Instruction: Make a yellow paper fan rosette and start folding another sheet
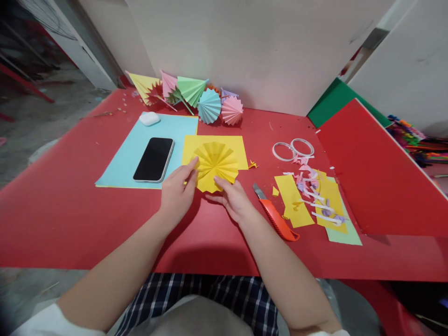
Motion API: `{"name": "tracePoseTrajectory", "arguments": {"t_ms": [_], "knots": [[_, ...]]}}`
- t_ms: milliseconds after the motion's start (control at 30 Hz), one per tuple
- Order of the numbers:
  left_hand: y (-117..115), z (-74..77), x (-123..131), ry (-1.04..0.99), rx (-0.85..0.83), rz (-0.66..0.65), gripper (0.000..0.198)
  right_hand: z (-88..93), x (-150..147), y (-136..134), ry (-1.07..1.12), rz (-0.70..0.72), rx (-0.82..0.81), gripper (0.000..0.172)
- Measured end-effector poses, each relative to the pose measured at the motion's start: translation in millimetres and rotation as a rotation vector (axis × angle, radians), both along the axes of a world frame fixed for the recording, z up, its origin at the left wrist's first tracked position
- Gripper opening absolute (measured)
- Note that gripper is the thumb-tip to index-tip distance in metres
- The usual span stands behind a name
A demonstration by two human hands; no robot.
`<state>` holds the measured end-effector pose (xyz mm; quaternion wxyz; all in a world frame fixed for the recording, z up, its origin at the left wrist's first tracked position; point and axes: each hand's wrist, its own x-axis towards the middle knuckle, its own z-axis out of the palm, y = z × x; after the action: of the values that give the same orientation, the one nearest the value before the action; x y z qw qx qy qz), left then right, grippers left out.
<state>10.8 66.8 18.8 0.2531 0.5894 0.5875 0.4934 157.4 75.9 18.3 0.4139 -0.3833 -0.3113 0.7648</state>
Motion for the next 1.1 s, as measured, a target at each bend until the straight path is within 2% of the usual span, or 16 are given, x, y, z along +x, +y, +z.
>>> {"name": "tracePoseTrajectory", "arguments": {"t_ms": [100, 200, 333, 467, 700, 933, 1000, 1100], "knots": [[1.0, 2.5, 2.1, -0.115, -0.066, -0.011, 0.034, -2.2, 0.4, 2.8, 0.008, -0.074, -0.002, 0.033], [4.1, 3.0, 2.1, -0.394, -0.13, -0.026, 0.033, -5.1, 4.3, 6.0, 0.002, -0.118, -0.007, 0.036], [8.8, 0.3, 0.2, -0.828, -0.235, -0.097, 0.037, -8.0, 7.3, 7.7, 0.009, -0.093, 0.01, 0.033], [10.8, -0.5, -1.4, -1.026, -0.321, -0.153, 0.036, -6.6, 6.6, 6.7, 0.009, -0.066, -0.01, 0.035], [11.4, 0.4, -3.1, -1.113, -0.301, -0.209, 0.037, -2.5, 5.9, 3.3, 0.017, 0.0, -0.037, 0.039], [8.1, 2.4, 2.0, -1.047, -0.216, -0.187, 0.013, -3.1, 4.4, 3.7, 0.026, -0.018, -0.073, 0.034], [7.0, 4.0, 3.8, -1.015, -0.222, -0.209, 0.014, -3.4, 4.7, 4.4, 0.039, -0.029, -0.068, 0.031], [5.6, 5.8, 5.3, -0.939, -0.251, -0.225, 0.026, -3.4, 5.6, 5.0, 0.051, -0.037, -0.069, 0.03]]}}
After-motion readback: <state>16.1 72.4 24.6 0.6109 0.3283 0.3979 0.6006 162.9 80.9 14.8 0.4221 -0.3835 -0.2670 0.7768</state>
